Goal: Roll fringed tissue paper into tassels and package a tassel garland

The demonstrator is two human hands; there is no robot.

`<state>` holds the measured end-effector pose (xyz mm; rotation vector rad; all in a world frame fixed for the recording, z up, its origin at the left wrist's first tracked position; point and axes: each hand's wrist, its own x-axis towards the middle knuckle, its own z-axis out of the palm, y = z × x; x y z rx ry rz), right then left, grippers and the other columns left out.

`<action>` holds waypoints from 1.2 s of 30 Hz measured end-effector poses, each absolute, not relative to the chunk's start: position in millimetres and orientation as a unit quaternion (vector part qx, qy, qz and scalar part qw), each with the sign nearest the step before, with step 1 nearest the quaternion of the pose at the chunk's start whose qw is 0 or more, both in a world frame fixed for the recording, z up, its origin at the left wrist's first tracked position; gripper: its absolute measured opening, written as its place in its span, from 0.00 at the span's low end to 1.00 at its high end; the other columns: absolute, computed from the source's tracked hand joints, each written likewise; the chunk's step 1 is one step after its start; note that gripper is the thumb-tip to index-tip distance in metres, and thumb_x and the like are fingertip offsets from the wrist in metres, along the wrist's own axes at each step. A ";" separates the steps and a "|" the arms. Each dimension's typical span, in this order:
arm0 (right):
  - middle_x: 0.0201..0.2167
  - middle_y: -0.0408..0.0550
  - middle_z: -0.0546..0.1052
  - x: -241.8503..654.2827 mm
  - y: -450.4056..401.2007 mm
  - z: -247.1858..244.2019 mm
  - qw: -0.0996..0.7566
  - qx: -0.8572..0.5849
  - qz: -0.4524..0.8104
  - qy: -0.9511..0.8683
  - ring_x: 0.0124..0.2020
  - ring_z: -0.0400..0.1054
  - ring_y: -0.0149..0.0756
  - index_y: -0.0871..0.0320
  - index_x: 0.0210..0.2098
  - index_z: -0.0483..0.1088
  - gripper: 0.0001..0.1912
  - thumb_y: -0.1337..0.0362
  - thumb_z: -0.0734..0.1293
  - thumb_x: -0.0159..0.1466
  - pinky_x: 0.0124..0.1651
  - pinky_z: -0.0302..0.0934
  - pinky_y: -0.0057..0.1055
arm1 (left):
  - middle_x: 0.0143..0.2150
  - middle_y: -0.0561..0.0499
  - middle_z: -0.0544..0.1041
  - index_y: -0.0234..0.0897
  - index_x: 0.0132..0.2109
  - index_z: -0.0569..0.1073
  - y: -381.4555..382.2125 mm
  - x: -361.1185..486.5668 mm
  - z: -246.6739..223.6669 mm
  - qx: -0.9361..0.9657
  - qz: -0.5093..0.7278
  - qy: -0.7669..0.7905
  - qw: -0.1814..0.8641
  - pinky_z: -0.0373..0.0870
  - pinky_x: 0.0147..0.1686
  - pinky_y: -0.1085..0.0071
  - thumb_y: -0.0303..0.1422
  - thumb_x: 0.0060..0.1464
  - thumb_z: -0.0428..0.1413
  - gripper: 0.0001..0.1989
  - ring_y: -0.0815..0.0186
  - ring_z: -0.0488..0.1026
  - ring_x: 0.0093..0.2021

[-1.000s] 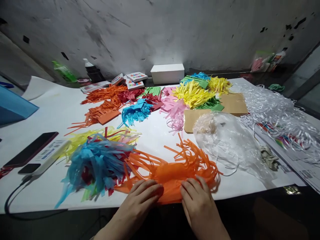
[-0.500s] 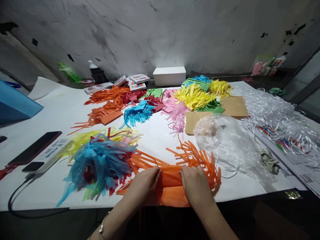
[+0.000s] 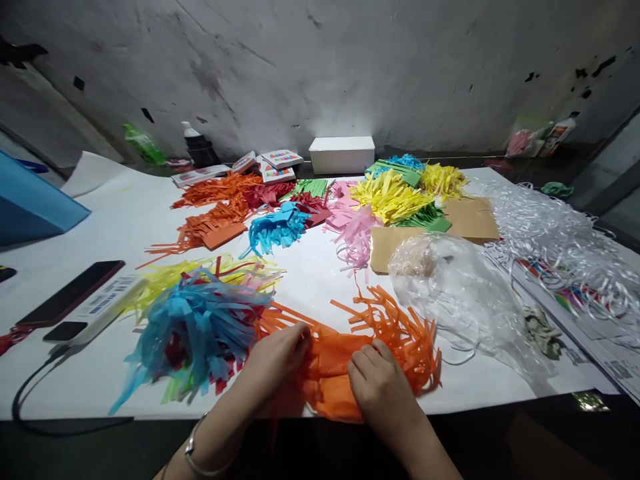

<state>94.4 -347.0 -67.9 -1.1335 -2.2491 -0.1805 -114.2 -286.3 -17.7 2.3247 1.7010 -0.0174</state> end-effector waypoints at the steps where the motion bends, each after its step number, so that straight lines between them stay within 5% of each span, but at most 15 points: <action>1: 0.28 0.47 0.73 94.5 -345.6 -68.9 0.309 -0.431 -0.063 -0.845 0.32 0.65 0.35 0.60 0.31 0.72 0.16 0.76 0.57 0.70 0.45 0.58 0.38 | 0.43 0.41 0.80 0.35 0.46 0.74 -288.3 -118.7 -16.7 0.801 0.023 0.588 0.109 0.66 0.41 0.62 0.28 0.65 0.48 0.11 0.52 0.76 0.45; 5: 0.29 0.47 0.72 96.1 -344.0 -65.0 0.310 -0.438 -0.038 -0.843 0.32 0.64 0.37 0.60 0.31 0.71 0.13 0.74 0.59 0.69 0.39 0.57 0.36 | 0.51 0.44 0.76 0.39 0.51 0.73 -305.5 -120.9 -21.6 0.876 0.159 0.453 0.051 0.62 0.52 0.57 0.28 0.62 0.55 0.10 0.54 0.70 0.51; 9: 0.33 0.48 0.73 100.3 -348.9 -59.0 0.266 -0.453 0.030 -0.851 0.35 0.65 0.39 0.59 0.36 0.71 0.08 0.71 0.62 0.69 0.41 0.60 0.37 | 0.43 0.50 0.77 0.40 0.43 0.73 -314.8 -105.0 -38.1 0.931 0.079 0.353 0.055 0.62 0.51 0.58 0.29 0.59 0.61 0.06 0.58 0.71 0.44; 16: 0.38 0.49 0.73 107.0 -352.9 -59.8 0.275 -0.451 0.061 -0.847 0.39 0.66 0.40 0.60 0.42 0.71 0.06 0.73 0.63 0.68 0.43 0.64 0.38 | 0.38 0.52 0.78 0.40 0.36 0.74 -292.1 -144.0 -38.2 0.901 0.063 0.425 -0.064 0.63 0.45 0.60 0.23 0.60 0.56 0.07 0.59 0.72 0.41; 21: 0.35 0.50 0.74 104.2 -347.6 -66.5 0.311 -0.435 0.015 -0.845 0.36 0.66 0.38 0.62 0.39 0.72 0.09 0.75 0.60 0.70 0.39 0.63 0.36 | 0.47 0.45 0.78 0.40 0.43 0.74 -289.7 -190.0 -21.3 0.838 0.142 0.516 -0.111 0.61 0.45 0.53 0.25 0.59 0.51 0.10 0.50 0.72 0.46; 26: 0.32 0.50 0.74 101.7 -347.0 -65.4 0.336 -0.430 -0.023 -0.838 0.34 0.66 0.38 0.62 0.36 0.71 0.11 0.74 0.59 0.70 0.37 0.61 0.35 | 0.51 0.47 0.77 0.42 0.51 0.73 -306.9 -143.9 -26.2 0.890 0.237 0.390 -0.013 0.61 0.52 0.56 0.29 0.61 0.56 0.12 0.55 0.71 0.50; 31: 0.37 0.50 0.75 99.4 -355.5 -51.8 0.327 -0.448 0.027 -0.832 0.38 0.68 0.39 0.61 0.43 0.70 0.10 0.70 0.58 0.71 0.44 0.63 0.37 | 0.43 0.52 0.80 0.41 0.42 0.75 -315.5 -102.2 -46.8 0.913 0.255 0.316 0.031 0.56 0.56 0.59 0.27 0.61 0.58 0.04 0.61 0.71 0.47; 36: 0.33 0.48 0.77 100.8 -367.0 -59.6 0.307 -0.432 -0.086 -0.844 0.38 0.69 0.40 0.61 0.41 0.73 0.16 0.73 0.54 0.72 0.53 0.58 0.42 | 0.38 0.54 0.80 0.43 0.42 0.76 -321.9 -113.0 -57.7 0.910 0.283 0.293 0.078 0.53 0.56 0.59 0.31 0.66 0.54 0.05 0.63 0.71 0.44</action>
